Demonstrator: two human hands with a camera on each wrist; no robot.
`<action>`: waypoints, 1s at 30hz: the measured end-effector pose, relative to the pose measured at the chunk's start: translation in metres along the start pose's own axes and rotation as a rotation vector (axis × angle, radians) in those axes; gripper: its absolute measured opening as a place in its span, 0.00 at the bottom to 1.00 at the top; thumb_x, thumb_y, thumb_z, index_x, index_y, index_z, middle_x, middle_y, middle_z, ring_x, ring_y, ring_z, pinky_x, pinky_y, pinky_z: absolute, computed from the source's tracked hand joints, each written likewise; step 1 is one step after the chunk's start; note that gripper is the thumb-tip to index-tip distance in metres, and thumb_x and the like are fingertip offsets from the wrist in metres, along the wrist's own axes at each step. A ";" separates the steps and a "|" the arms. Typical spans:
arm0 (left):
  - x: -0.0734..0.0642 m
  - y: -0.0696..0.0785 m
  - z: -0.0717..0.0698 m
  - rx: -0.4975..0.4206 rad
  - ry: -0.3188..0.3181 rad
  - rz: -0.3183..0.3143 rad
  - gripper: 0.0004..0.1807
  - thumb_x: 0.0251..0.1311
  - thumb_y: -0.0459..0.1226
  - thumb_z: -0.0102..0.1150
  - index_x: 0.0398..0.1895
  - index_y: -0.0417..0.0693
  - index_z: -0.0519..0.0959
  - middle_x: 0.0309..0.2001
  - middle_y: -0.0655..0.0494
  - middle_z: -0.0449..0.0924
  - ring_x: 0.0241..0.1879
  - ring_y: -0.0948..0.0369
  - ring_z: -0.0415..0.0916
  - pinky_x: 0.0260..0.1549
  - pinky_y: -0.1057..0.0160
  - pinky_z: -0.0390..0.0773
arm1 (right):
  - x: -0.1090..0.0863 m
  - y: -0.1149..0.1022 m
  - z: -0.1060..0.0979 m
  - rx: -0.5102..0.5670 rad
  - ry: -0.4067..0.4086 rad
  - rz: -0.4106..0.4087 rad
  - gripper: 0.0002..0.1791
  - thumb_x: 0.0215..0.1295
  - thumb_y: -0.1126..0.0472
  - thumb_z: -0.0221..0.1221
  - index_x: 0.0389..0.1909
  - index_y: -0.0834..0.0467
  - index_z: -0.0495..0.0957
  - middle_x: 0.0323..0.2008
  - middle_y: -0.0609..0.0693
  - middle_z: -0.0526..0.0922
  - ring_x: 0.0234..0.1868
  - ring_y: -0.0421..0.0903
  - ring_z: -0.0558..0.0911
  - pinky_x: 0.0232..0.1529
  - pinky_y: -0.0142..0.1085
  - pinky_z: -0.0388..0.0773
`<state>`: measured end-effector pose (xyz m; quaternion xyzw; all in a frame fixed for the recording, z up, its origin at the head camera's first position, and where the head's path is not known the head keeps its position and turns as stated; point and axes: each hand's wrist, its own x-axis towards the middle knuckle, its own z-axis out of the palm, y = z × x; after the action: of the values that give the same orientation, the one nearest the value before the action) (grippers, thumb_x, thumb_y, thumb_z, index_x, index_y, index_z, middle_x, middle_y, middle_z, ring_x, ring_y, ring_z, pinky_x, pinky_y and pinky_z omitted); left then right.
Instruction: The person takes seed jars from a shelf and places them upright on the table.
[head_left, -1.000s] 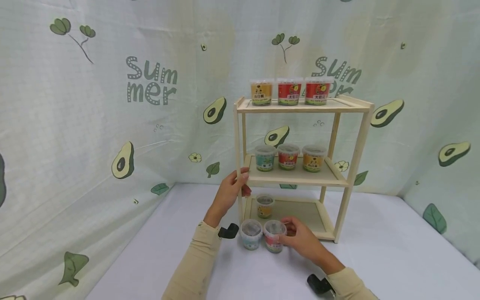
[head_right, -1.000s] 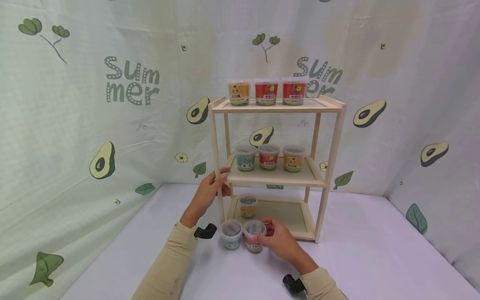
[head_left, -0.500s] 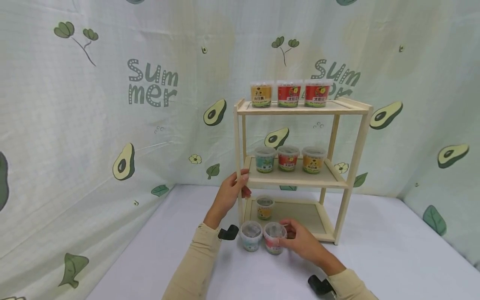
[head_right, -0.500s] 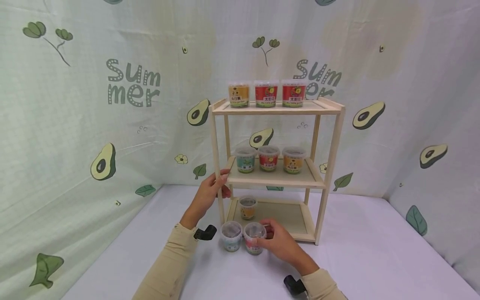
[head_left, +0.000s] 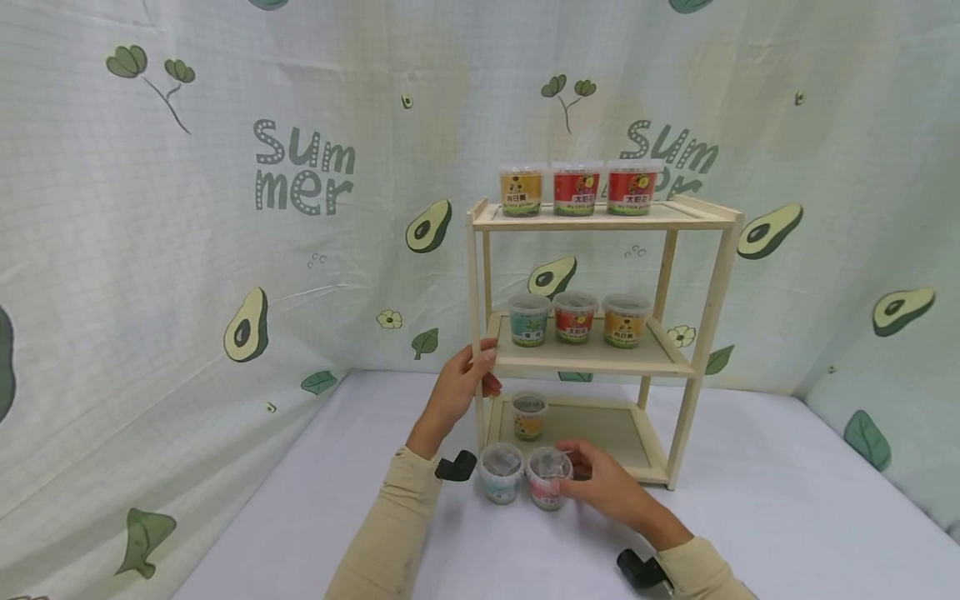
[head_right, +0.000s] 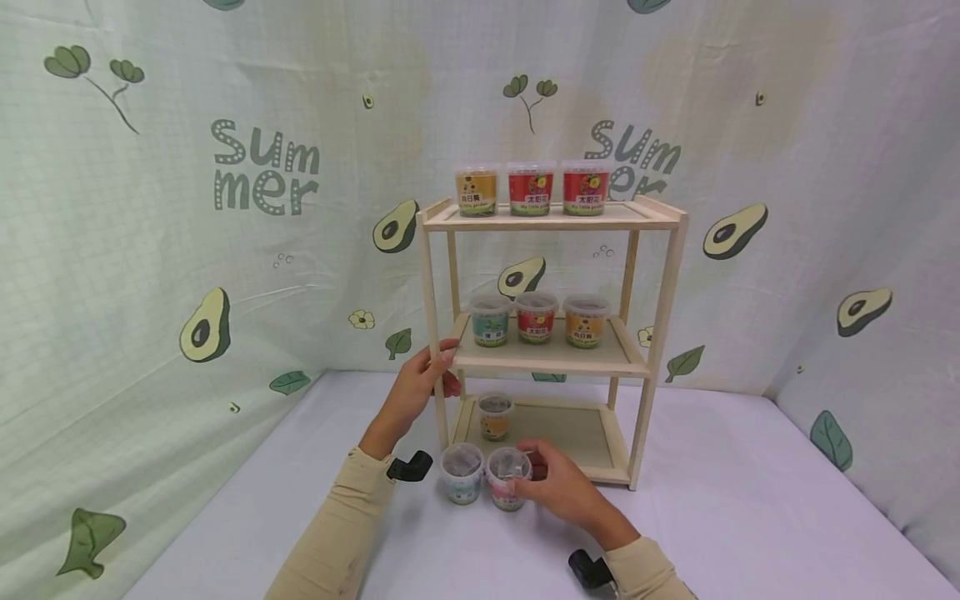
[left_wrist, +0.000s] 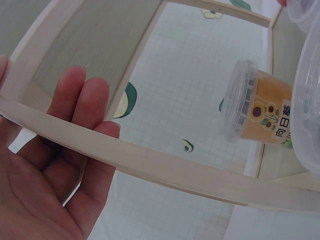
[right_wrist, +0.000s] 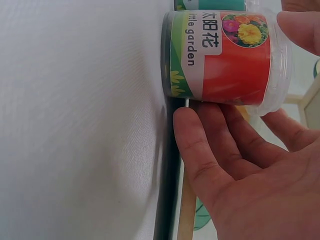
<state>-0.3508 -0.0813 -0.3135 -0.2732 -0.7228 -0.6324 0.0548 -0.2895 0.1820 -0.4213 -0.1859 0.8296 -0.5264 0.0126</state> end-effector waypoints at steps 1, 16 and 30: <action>0.000 0.000 0.000 -0.002 -0.001 0.000 0.27 0.77 0.45 0.49 0.71 0.39 0.68 0.35 0.28 0.79 0.40 0.34 0.78 0.46 0.44 0.80 | 0.000 0.000 0.000 -0.001 0.001 -0.002 0.37 0.61 0.56 0.70 0.65 0.69 0.67 0.51 0.56 0.79 0.52 0.51 0.79 0.50 0.36 0.77; 0.001 0.002 -0.002 0.002 0.007 0.006 0.27 0.77 0.45 0.49 0.71 0.38 0.68 0.35 0.26 0.79 0.40 0.33 0.78 0.47 0.43 0.79 | 0.004 0.000 -0.003 -0.071 0.010 0.027 0.38 0.61 0.51 0.70 0.65 0.66 0.68 0.52 0.56 0.79 0.53 0.51 0.79 0.52 0.42 0.76; 0.000 0.002 0.000 -0.010 0.010 -0.007 0.27 0.77 0.45 0.50 0.71 0.39 0.69 0.36 0.25 0.78 0.40 0.32 0.77 0.48 0.41 0.78 | 0.001 0.002 -0.012 0.013 0.020 0.013 0.31 0.74 0.51 0.59 0.65 0.70 0.66 0.57 0.63 0.77 0.57 0.57 0.79 0.48 0.39 0.81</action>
<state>-0.3496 -0.0810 -0.3124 -0.2679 -0.7204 -0.6374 0.0549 -0.2934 0.1931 -0.4174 -0.1752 0.8273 -0.5337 0.0093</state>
